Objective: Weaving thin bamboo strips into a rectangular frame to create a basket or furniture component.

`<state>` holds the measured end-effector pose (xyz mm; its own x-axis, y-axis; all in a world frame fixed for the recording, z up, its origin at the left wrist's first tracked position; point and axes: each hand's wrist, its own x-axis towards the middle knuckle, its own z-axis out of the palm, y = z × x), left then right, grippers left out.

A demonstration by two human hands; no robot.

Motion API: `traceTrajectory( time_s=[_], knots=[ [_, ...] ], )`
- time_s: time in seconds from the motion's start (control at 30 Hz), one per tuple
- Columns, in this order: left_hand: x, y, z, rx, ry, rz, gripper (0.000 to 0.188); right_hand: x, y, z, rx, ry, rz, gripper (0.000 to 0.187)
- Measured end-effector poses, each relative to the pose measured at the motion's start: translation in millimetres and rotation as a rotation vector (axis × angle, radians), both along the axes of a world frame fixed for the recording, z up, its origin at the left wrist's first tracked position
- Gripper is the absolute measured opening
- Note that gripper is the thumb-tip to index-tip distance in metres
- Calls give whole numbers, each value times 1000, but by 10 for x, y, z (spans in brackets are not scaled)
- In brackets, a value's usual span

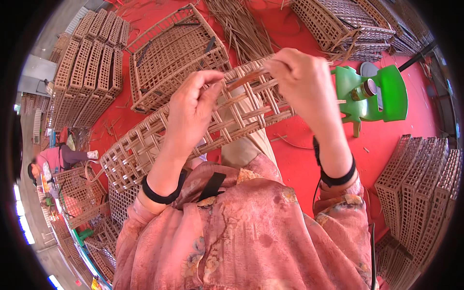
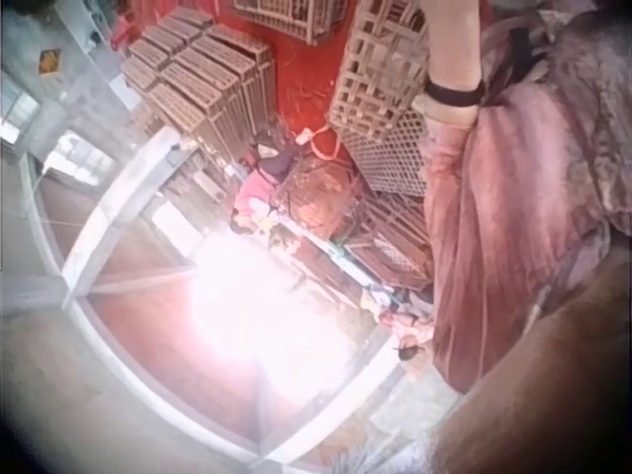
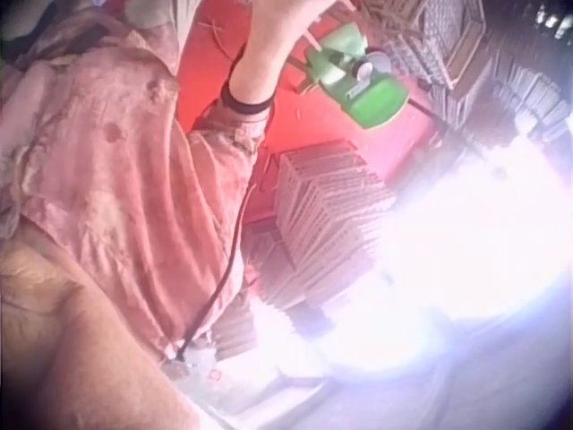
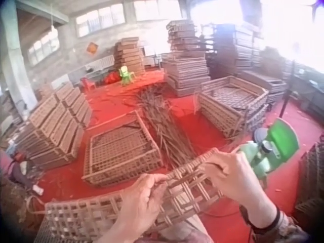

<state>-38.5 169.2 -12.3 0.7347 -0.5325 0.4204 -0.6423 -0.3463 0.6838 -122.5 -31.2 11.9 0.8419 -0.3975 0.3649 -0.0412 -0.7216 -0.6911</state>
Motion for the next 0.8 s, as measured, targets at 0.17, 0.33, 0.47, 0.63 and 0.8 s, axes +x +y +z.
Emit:
traceTrajectory(
  time_s=[0.17,0.33,0.47,0.63,0.8],
  knots=[
    [-6,-277,-1,-176,535,-275,19,-53,-7,110,123,56,0,19],
    [31,-175,42,30,346,-31,19,113,-242,-369,-9,229,97,26],
    [133,-241,14,136,325,-25,18,215,-287,-361,-282,279,309,24],
    [212,-470,37,256,280,-93,15,361,-477,-479,-688,0,620,20],
    [263,-519,-32,273,249,-97,14,289,-380,-339,176,387,291,26]
  ],
)
